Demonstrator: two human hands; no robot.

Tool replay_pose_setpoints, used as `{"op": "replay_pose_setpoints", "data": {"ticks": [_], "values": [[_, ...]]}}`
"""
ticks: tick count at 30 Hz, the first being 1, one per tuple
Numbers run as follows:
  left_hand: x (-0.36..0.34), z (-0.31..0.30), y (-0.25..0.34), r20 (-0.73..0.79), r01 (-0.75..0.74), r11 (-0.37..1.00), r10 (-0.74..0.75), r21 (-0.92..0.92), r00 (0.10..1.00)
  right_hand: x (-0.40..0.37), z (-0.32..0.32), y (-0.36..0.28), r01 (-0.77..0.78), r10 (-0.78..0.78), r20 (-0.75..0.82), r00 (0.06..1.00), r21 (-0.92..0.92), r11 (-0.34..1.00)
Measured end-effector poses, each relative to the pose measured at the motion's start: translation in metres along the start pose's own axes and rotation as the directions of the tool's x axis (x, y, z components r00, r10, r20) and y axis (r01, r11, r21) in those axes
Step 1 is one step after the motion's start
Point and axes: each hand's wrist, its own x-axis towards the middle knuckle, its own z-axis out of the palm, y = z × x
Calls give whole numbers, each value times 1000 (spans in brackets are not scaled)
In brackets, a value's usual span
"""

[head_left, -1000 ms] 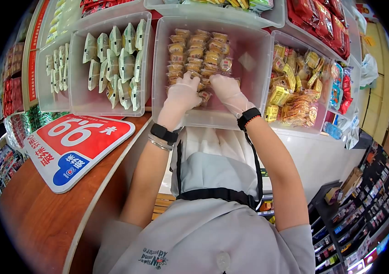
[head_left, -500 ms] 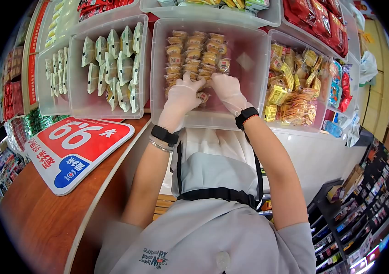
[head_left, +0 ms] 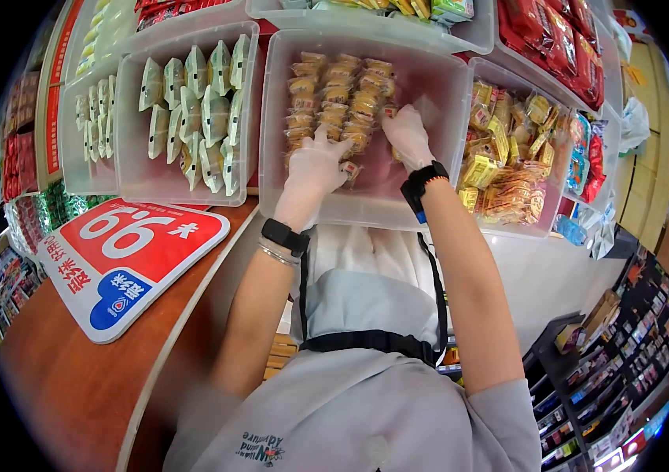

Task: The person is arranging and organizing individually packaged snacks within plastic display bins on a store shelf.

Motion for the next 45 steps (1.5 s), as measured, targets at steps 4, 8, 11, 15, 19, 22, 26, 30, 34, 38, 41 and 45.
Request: {"op": "replay_pose_setpoints", "data": {"ticks": [4,8,11,15,19,22,26,30,34,38,41,45], "values": [[0,4,-4,10,-6,1000,6,6,1000,15,15,10,-70,66,30,997,157,985],[-2,0,-2,1,-10,999,10,-37,1000,16,-7,8,-63,63,35,997,12,998],[-2,-3,-2,22,2,999,-1,-39,1000,-13,-33,-8,79,-94,-75,993,-178,981],[-2,-1,-4,31,2,999,0,-39,1000,-43,-30,5,372,-428,-203,881,-263,890],[-1,-5,-2,50,13,1000,-13,-16,999,-70,-26,6,535,-553,-29,833,-218,816],[0,-7,-1,71,47,999,-47,1,996,-72,-14,10,605,-604,76,793,-206,769],[0,-4,-3,54,29,1000,-29,7,998,-67,1,7,579,-588,48,808,-257,774],[-1,-3,-4,29,24,1000,-24,-12,999,-56,14,7,590,-623,39,781,-374,715],[-1,-5,-3,39,21,1000,-21,-22,999,-57,22,0,606,-655,73,752,-467,644],[-6,-9,0,34,10,994,-6,-108,999,-62,23,-7,607,-672,67,737,-501,617],[-7,-13,2,28,-52,986,57,-158,998,-64,28,-5,608,-668,50,742,-469,641],[-7,-13,5,20,-78,986,82,-145,996,-61,29,0,643,-670,50,740,-347,683]]}}
